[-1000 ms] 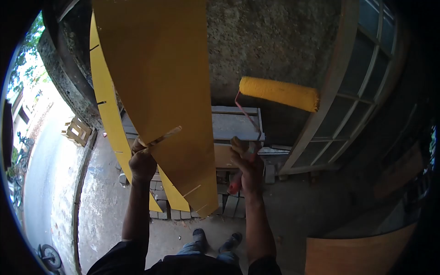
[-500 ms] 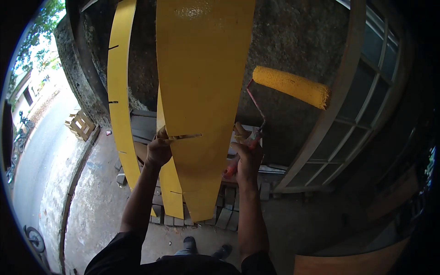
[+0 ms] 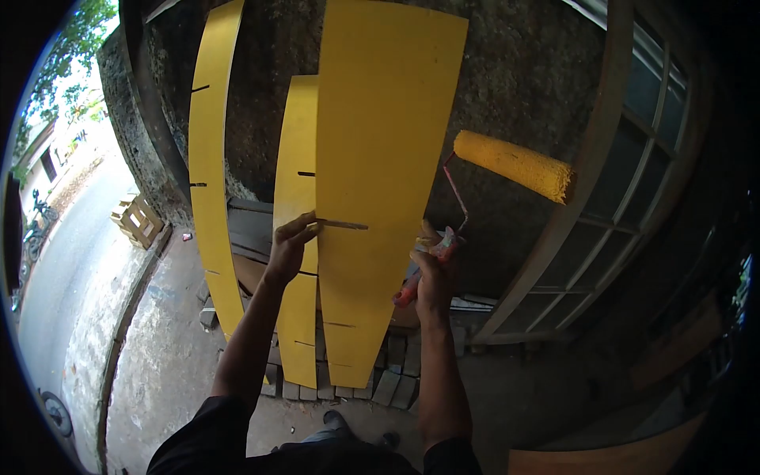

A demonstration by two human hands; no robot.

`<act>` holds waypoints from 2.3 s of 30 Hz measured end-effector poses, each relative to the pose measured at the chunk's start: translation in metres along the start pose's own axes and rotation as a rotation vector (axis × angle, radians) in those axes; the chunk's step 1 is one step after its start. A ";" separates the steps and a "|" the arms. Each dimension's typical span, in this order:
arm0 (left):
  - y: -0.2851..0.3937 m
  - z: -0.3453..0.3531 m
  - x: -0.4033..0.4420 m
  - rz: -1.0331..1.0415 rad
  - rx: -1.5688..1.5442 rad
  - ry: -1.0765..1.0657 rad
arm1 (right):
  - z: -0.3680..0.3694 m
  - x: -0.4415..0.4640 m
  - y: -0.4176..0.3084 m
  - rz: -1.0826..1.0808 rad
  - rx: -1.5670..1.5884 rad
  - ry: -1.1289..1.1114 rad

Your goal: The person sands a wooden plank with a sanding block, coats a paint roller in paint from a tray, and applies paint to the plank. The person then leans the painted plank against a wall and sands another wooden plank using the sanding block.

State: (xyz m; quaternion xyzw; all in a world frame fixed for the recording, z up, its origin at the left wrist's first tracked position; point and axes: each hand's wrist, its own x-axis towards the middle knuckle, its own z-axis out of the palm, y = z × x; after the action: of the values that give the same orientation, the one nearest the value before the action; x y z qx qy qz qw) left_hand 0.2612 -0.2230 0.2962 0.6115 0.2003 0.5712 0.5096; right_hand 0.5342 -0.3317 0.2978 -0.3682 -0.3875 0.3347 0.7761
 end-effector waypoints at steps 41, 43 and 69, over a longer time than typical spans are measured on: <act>-0.162 -0.117 0.216 -0.103 0.665 0.047 | 0.064 0.219 0.213 -0.112 -0.273 -0.113; -0.170 -0.116 0.224 -0.067 0.707 0.022 | 0.063 0.226 0.211 -0.015 -0.212 -0.117; -0.229 -0.121 0.234 -0.233 0.770 0.199 | 0.025 0.221 0.224 -0.041 -0.326 -0.072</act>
State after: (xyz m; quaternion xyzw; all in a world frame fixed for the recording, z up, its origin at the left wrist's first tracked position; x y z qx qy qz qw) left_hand 0.2915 0.1103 0.1963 0.6725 0.5157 0.4492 0.2829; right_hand 0.5658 -0.0330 0.2002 -0.4691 -0.4714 0.2646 0.6984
